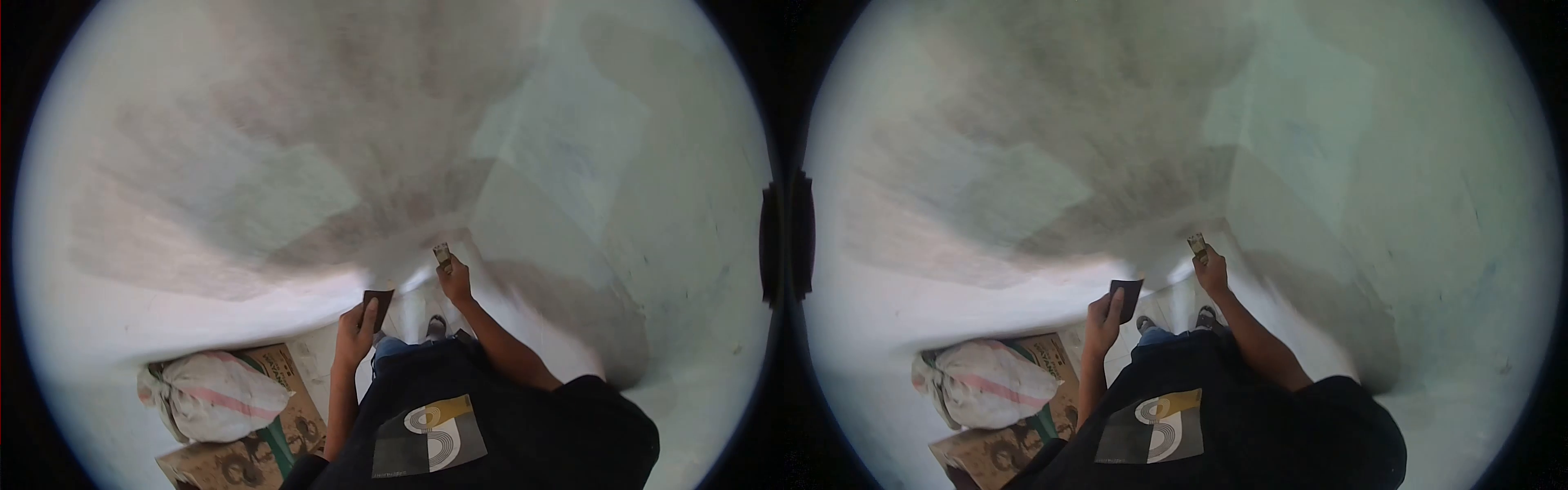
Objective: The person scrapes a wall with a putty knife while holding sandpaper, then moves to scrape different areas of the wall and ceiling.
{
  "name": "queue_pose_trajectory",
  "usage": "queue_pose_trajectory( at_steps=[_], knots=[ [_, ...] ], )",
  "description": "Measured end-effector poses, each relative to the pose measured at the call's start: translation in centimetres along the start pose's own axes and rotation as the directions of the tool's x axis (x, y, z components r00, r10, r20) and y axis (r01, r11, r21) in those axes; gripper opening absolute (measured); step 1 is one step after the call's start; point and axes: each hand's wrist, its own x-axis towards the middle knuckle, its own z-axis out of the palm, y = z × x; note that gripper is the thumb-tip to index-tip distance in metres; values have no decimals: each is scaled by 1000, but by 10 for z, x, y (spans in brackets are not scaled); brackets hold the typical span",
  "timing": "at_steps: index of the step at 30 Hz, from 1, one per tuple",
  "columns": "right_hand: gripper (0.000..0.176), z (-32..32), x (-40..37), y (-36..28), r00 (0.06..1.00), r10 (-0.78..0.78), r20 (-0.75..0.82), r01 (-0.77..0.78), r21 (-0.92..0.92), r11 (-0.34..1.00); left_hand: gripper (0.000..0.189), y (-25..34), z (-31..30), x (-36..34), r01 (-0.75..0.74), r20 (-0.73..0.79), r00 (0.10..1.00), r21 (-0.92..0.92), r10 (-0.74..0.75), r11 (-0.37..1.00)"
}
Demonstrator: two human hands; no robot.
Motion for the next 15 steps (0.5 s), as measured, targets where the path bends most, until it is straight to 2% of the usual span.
queue_pose_trajectory(
  at_steps=[2, 3, 5, 7, 9, 12, 13, 15],
  knots=[
    [32, -6, 7, 21, 997, -80, 4, 80, -130, 988, 45, 9, 1, -2, 30, -49, 998, 3, -30, 1000],
    [32, -7, 18, 20, 998, -57, -9, 55, -135, 989, 46, 9, 4, -3, 76, -49, 996, -63, -79, 995],
    [33, -1, 43, 3, 997, -71, 9, 71, 8, 997, 46, 8, 6, -3, 77, -32, 996, -23, -78, 997],
    [32, -2, 16, -5, 1000, -18, 9, 18, -17, 1000, 47, 0, 0, -8, 24, -43, 999, 23, -23, 999],
    [31, -7, 4, 3, 999, 35, 12, -35, -43, 998, 48, -2, 3, -6, 34, -44, 998, 28, -33, 999],
    [30, 0, 8, 26, 999, -38, -35, 35, -58, 998, 46, 1, 2, -5, 57, -29, 998, 36, -56, 998],
    [30, 1, 18, 12, 998, -30, -63, 30, -1, 1000, 45, -3, -1, -10, 90, -14, 996, 37, -89, 995],
    [31, -8, 29, -26, 998, 21, -61, -12, 133, 991, 46, -2, 2, -10, 65, -33, 997, 42, -63, 997]
  ],
)
